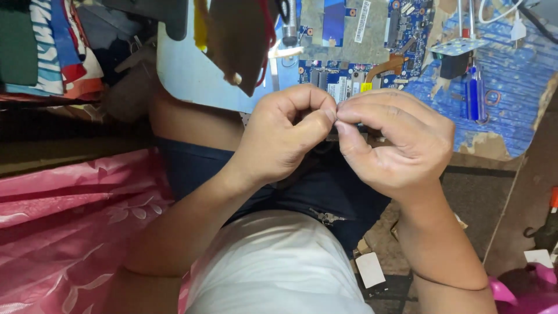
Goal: Soldering and repairing components on a laptop motherboard using a soldering iron and solder wire.
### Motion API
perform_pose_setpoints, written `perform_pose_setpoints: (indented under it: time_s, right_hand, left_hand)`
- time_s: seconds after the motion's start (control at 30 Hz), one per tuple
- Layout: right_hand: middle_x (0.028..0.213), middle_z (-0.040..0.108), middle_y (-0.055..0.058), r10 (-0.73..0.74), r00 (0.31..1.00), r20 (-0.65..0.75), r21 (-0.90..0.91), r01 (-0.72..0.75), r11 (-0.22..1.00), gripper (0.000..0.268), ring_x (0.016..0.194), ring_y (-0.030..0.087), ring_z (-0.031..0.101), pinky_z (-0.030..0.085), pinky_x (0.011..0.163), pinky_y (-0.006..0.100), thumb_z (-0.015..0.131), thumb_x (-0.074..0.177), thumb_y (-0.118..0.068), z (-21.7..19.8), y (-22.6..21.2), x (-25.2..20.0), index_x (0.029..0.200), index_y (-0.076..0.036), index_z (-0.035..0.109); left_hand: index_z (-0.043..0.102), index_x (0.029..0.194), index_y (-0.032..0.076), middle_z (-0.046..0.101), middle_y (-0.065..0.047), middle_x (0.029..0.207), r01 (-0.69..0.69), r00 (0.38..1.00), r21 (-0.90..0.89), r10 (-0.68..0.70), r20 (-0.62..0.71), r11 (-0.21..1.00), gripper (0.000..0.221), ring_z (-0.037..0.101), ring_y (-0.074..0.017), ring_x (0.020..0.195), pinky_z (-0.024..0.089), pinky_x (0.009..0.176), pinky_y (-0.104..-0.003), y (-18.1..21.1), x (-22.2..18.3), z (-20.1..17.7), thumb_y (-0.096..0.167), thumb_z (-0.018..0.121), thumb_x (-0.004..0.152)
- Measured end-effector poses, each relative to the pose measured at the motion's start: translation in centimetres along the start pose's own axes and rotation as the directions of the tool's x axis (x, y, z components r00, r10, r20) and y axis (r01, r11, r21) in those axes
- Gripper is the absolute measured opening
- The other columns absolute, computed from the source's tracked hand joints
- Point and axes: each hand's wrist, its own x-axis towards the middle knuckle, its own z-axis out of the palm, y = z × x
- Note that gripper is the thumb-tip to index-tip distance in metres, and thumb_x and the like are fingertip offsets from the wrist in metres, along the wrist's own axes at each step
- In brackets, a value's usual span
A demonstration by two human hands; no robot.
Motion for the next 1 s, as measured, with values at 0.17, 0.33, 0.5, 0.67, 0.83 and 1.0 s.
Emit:
perform_pose_setpoints:
  time_s: [0.17,0.33,0.5,0.67,0.83,1.0]
  right_hand:
    - [0.097,0.079,0.026,-0.040,0.999,-0.006,-0.002,0.040,0.999,0.007,0.091,0.042,0.082,0.067,0.088,0.049,0.075,0.106,0.008,0.3,0.3,0.2,0.101,0.010,0.078]
    - [0.096,0.077,0.021,-0.073,0.997,0.033,-0.047,0.074,0.996,0.013,0.090,0.038,0.080,0.066,0.087,0.047,0.071,0.111,0.001,0.2,0.6,0.5,0.100,0.005,0.076]
    - [0.091,0.073,0.020,-0.126,0.990,0.057,-0.109,0.131,0.985,0.029,0.083,0.038,0.075,0.060,0.079,0.048,0.062,0.117,-0.013,0.4,1.1,1.0,0.095,0.003,0.071]
    - [0.090,0.071,0.019,-0.083,0.992,0.096,-0.087,0.092,0.992,0.038,0.084,0.037,0.072,0.055,0.081,0.048,0.054,0.121,-0.020,0.0,1.7,1.5,0.095,0.004,0.069]
    - [0.097,0.076,0.020,-0.064,0.993,0.101,-0.026,0.067,0.997,0.039,0.094,0.039,0.076,0.059,0.088,0.049,0.054,0.120,-0.019,-0.2,2.9,0.9,0.094,0.006,0.068]
    - [0.100,0.077,0.022,-0.062,0.993,0.103,-0.010,0.063,0.998,0.035,0.099,0.041,0.076,0.059,0.094,0.051,0.054,0.120,-0.015,-0.4,3.6,0.8,0.096,0.006,0.067]
  left_hand:
    - [0.074,0.090,0.015,0.067,0.009,0.085,0.015,0.999,0.047,-0.013,-0.042,0.999,0.009,0.057,-0.0042,0.078,0.051,0.073,-0.024,0.2,0.1,0.0,0.013,0.068,0.096]
    - [0.075,0.088,0.016,0.065,0.010,0.081,0.039,0.997,0.074,-0.034,-0.069,0.997,0.010,0.053,-0.0029,0.074,0.049,0.069,-0.023,0.3,0.2,0.0,0.011,0.067,0.093]
    - [0.079,0.092,0.016,0.067,0.011,0.080,0.084,0.994,0.094,-0.076,-0.078,0.992,0.009,0.053,-0.0015,0.071,0.049,0.068,-0.022,0.6,0.2,0.0,0.014,0.070,0.094]
    - [0.081,0.102,0.013,0.077,0.005,0.095,-0.018,0.985,0.197,0.052,-0.165,0.980,0.008,0.067,-0.0059,0.084,0.056,0.080,-0.024,0.3,-1.8,-0.7,0.018,0.074,0.104]
    - [0.083,0.104,0.015,0.059,0.010,0.075,0.231,0.914,0.174,-0.152,-0.377,0.957,0.008,0.048,-0.0028,0.067,0.046,0.066,-0.022,-4.3,-4.9,-0.7,0.019,0.076,0.102]
    - [0.084,0.108,0.012,0.076,0.007,0.082,0.226,0.948,0.236,-0.158,-0.277,0.945,0.022,0.061,-0.0045,0.072,0.053,0.072,-0.024,-4.1,-5.3,-0.6,0.025,0.067,0.106]
